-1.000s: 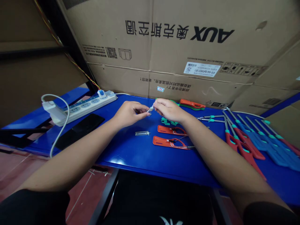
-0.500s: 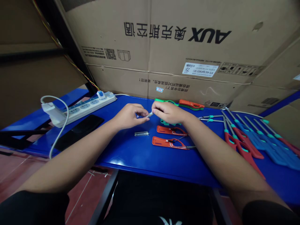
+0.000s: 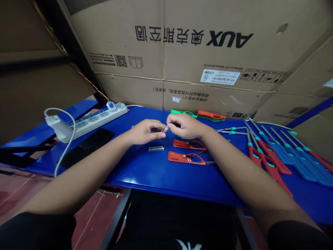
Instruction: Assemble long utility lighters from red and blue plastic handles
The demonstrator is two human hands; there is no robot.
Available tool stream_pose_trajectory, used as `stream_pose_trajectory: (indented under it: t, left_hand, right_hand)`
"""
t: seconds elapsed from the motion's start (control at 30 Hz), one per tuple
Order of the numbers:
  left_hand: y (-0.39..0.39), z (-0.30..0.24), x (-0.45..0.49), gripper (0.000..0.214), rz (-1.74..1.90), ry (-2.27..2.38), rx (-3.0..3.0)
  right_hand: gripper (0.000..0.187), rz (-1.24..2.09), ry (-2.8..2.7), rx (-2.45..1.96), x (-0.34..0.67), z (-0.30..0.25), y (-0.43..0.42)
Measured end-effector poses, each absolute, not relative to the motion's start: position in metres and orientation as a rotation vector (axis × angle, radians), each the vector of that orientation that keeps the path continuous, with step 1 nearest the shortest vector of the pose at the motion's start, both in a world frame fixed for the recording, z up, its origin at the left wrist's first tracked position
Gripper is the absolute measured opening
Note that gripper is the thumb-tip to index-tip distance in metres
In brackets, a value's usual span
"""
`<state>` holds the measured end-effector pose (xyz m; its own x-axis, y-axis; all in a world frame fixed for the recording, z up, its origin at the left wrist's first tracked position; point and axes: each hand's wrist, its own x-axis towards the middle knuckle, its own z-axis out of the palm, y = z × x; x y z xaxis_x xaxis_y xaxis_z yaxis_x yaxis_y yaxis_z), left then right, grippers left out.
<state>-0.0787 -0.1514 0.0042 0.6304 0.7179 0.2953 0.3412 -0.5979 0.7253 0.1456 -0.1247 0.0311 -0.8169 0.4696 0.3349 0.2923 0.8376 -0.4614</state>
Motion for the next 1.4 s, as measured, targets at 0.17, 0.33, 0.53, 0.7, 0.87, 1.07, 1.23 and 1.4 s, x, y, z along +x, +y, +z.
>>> stream_pose_trajectory:
  t: [0.17,0.33,0.53,0.7,0.87,1.07,1.23,1.4]
  left_hand:
    - [-0.15,0.006,-0.079,0.034,0.775,0.743,2.401]
    - [-0.149,0.002,-0.08,0.028,0.693,0.731,2.479]
    - [-0.147,0.003,-0.081,0.028,0.677,0.69,2.499]
    - [-0.149,0.012,-0.083,0.024,0.747,0.719,2.582]
    - [-0.146,0.032,-0.114,0.024,0.775,0.899,2.67]
    - [-0.105,0.018,-0.168,0.03,0.653,1.528,2.52]
    - [-0.085,-0.007,-0.177,0.027,0.458,1.543,2.386]
    - [-0.083,-0.014,-0.182,0.028,0.441,1.517,2.341]
  right_hand:
    - [0.011,0.57,-2.675,-0.559,0.146,0.035,-0.127]
    - [0.013,0.582,-2.866,-0.617,0.15,0.041,-0.127]
    - [0.008,0.597,-2.793,-0.47,0.15,0.036,-0.126]
    - [0.012,0.366,-2.725,-0.502,0.142,0.036,-0.128]
    - [0.018,0.096,-2.578,-0.81,0.144,0.038,-0.109]
    - [0.029,-0.18,-2.844,-0.909,0.112,0.018,-0.09]
    - [0.028,-0.203,-2.934,-0.863,0.081,-0.001,-0.085]
    - [0.024,-0.16,-2.934,-0.837,0.076,-0.001,-0.083]
